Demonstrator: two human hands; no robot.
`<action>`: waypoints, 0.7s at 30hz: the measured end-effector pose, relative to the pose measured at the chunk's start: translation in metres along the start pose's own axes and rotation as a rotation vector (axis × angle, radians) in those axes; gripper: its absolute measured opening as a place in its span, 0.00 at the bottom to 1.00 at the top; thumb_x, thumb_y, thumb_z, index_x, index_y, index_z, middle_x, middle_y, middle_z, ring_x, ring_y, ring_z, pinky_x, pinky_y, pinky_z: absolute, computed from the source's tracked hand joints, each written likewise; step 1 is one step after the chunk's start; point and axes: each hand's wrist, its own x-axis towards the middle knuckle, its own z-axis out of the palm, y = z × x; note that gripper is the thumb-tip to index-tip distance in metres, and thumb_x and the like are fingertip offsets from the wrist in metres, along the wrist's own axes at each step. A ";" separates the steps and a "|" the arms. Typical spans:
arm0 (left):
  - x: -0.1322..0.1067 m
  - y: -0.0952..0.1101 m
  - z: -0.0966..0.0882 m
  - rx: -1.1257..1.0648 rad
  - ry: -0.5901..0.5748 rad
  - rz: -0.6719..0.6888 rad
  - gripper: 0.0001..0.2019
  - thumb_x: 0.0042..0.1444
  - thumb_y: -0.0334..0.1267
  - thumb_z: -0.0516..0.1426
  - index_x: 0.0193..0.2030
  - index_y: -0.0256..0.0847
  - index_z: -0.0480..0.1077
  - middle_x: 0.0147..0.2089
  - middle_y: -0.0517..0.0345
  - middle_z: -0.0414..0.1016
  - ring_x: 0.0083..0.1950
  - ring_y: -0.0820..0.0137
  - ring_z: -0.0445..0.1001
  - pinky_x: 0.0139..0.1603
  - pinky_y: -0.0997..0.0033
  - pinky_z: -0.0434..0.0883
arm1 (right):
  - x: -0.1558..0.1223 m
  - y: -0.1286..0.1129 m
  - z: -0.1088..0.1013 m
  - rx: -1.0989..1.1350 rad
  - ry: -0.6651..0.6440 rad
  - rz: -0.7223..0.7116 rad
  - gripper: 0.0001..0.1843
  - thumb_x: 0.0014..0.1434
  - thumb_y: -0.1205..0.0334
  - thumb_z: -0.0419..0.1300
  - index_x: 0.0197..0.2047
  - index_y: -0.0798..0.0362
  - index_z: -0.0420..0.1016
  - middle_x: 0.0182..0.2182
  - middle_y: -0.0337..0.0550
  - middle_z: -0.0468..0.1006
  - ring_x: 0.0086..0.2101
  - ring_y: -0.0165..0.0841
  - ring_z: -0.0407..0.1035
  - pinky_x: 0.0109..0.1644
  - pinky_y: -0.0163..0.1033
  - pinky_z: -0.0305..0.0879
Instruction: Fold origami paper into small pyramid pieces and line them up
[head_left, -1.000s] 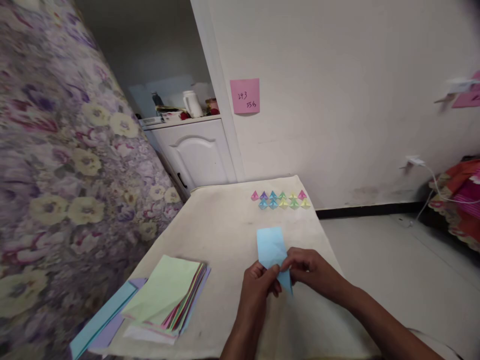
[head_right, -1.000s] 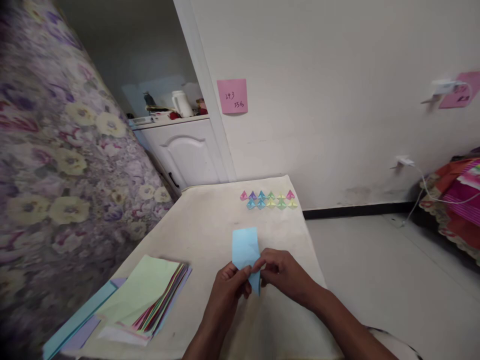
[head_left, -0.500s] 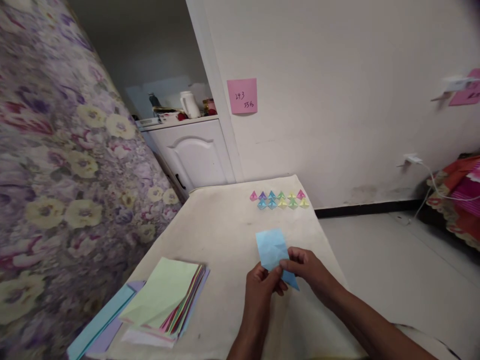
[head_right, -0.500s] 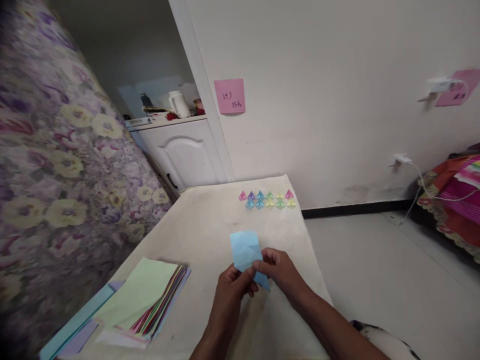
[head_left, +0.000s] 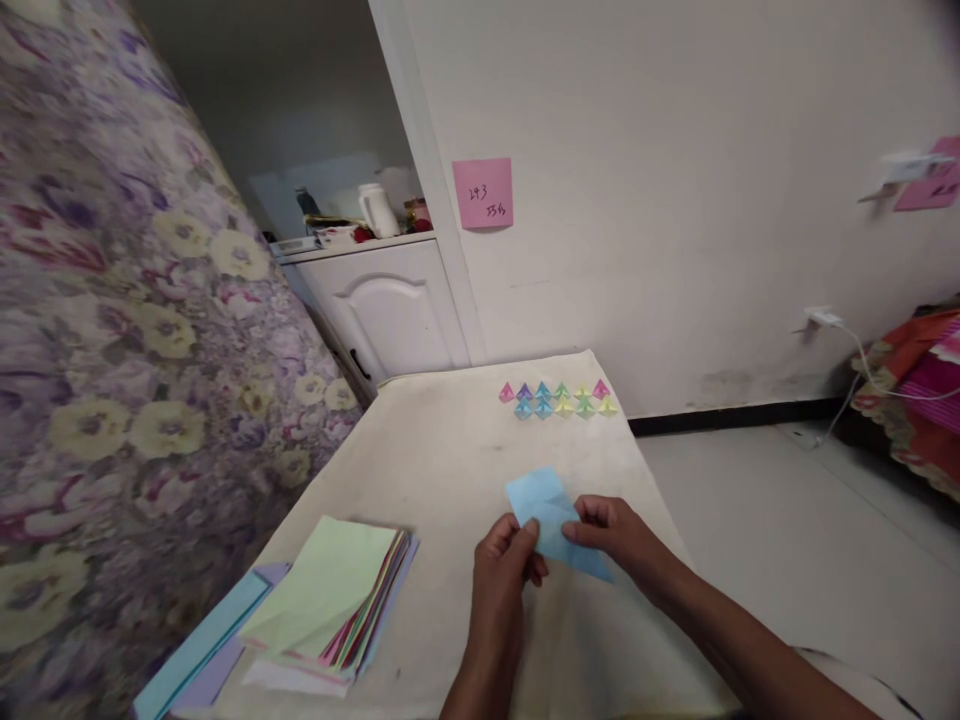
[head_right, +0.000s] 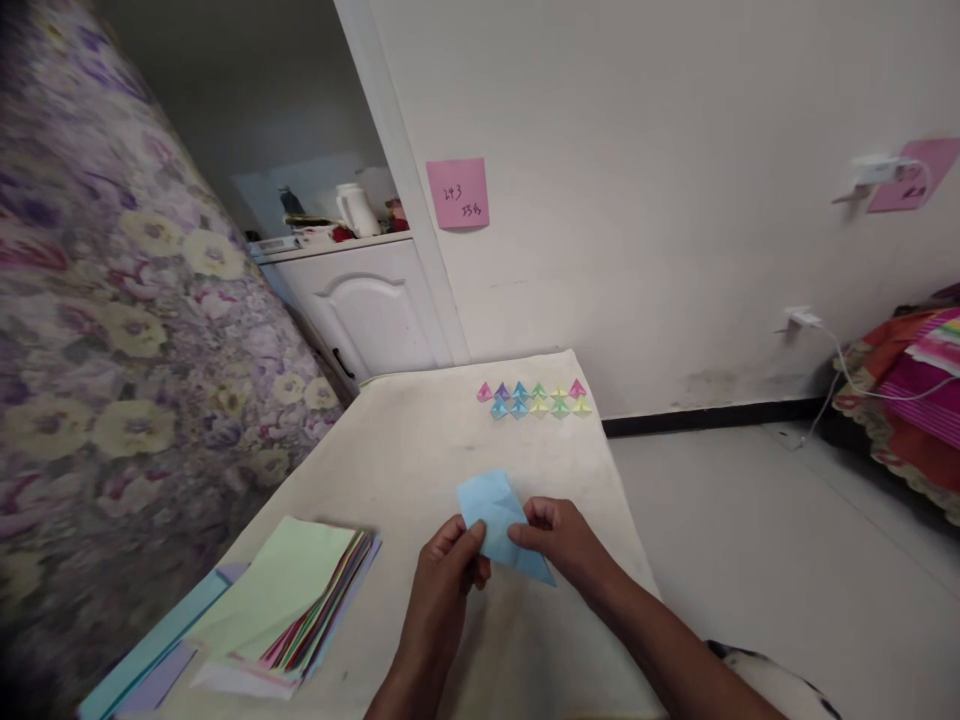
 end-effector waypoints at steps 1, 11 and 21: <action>-0.001 0.001 0.000 0.000 0.010 0.002 0.15 0.46 0.47 0.61 0.23 0.38 0.65 0.15 0.65 0.64 0.17 0.78 0.58 0.20 0.79 0.54 | 0.000 0.000 0.000 0.007 -0.005 0.000 0.17 0.45 0.51 0.64 0.24 0.55 0.65 0.20 0.34 0.67 0.22 0.27 0.59 0.26 0.32 0.53; 0.009 -0.008 -0.011 -0.051 -0.065 -0.016 0.14 0.52 0.46 0.57 0.24 0.38 0.63 0.17 0.66 0.61 0.19 0.80 0.56 0.20 0.80 0.53 | -0.001 -0.001 0.002 0.104 -0.038 0.001 0.16 0.46 0.53 0.63 0.22 0.54 0.62 0.18 0.31 0.62 0.20 0.24 0.54 0.25 0.31 0.49; 0.010 -0.006 -0.009 -0.201 -0.105 -0.068 0.11 0.51 0.44 0.58 0.28 0.37 0.67 0.20 0.65 0.65 0.20 0.79 0.61 0.20 0.80 0.56 | -0.001 0.003 -0.002 0.097 -0.075 0.005 0.15 0.49 0.55 0.62 0.22 0.55 0.62 0.17 0.31 0.60 0.20 0.23 0.51 0.25 0.31 0.45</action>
